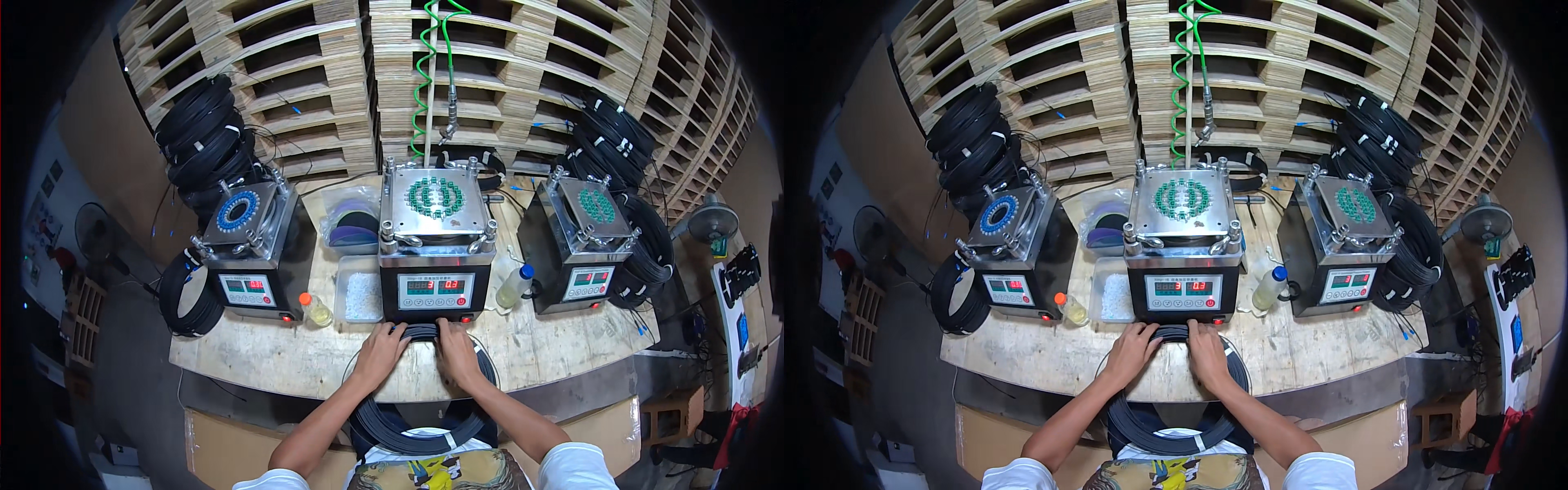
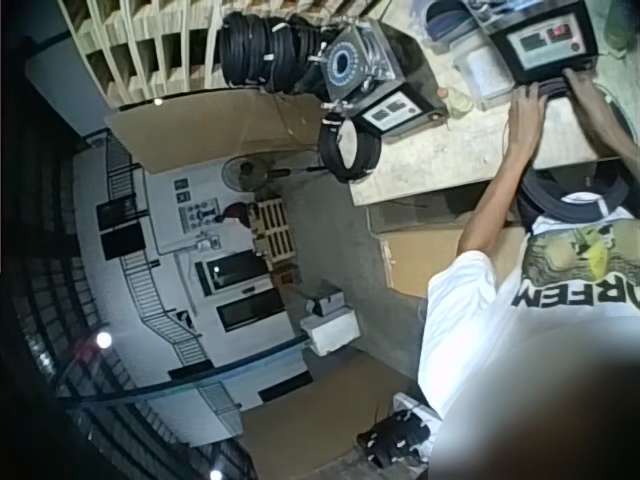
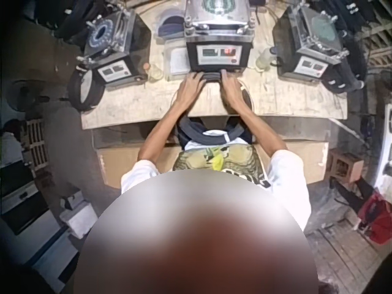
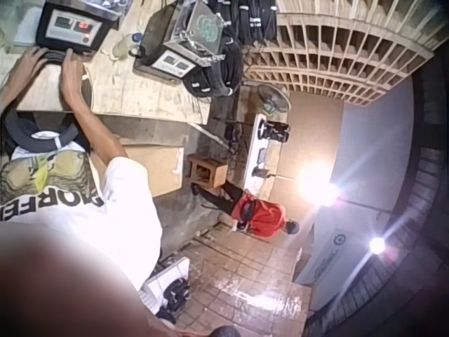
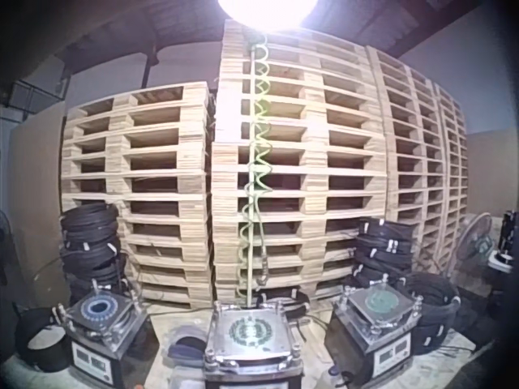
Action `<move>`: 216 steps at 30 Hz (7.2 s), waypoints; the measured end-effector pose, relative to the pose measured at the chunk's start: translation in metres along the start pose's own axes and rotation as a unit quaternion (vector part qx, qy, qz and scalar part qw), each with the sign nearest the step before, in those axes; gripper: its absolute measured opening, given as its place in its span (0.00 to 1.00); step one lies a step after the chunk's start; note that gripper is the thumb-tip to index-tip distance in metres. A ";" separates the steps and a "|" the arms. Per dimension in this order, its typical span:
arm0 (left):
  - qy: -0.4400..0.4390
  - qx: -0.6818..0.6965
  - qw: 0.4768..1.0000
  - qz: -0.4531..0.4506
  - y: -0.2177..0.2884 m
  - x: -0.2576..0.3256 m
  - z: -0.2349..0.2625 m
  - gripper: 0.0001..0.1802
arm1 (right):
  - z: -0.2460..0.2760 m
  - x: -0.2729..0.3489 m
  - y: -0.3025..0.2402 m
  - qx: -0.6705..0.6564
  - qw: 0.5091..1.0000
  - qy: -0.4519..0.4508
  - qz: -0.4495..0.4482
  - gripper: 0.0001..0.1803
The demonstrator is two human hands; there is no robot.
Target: The operator is processing a cable spool using a dedicated machine and cleaning components at a factory workstation.
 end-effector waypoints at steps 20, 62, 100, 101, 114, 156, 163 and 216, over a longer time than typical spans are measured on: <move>0.141 0.188 0.972 -0.011 0.043 -0.117 0.196 0.19 | 0.248 -0.116 0.070 -0.230 0.948 0.217 -0.012 0.10; 0.198 0.187 0.959 -0.084 -0.007 -0.220 0.159 0.15 | 0.223 -0.365 0.026 -0.413 0.909 0.038 -0.053 0.14; 0.187 0.212 0.959 0.017 -0.068 -0.232 0.162 0.20 | 0.163 -0.491 0.146 -0.272 0.959 0.067 0.047 0.15; 0.173 0.229 0.958 0.004 -0.059 -0.244 0.150 0.20 | 0.191 -0.483 0.175 -0.257 0.957 0.133 0.034 0.13; 0.228 0.155 0.961 0.017 -0.034 -0.225 0.165 0.23 | 0.306 -0.142 -0.001 -0.489 0.862 0.130 -0.039 0.18; 0.150 0.224 0.962 0.026 -0.039 -0.236 0.159 0.15 | 0.308 -0.118 -0.027 -0.526 0.839 0.139 -0.022 0.13; 0.138 0.219 0.966 0.028 -0.038 -0.238 0.155 0.18 | 0.307 -0.107 0.017 -0.492 0.846 0.205 -0.034 0.15; 0.063 0.039 0.963 -0.258 0.136 -0.208 0.145 0.24 | 0.321 -0.053 0.031 -0.539 0.834 0.111 -0.050 0.15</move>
Point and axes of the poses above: each hand's wrist, its own x-axis away from the middle knuckle, its own z-axis out of the back of the hand, y = z × x, the point moved 10 cm from there along -x, towards the middle knuckle, and after that the axes turned 15 degrees about x, right-handed, at the moved point
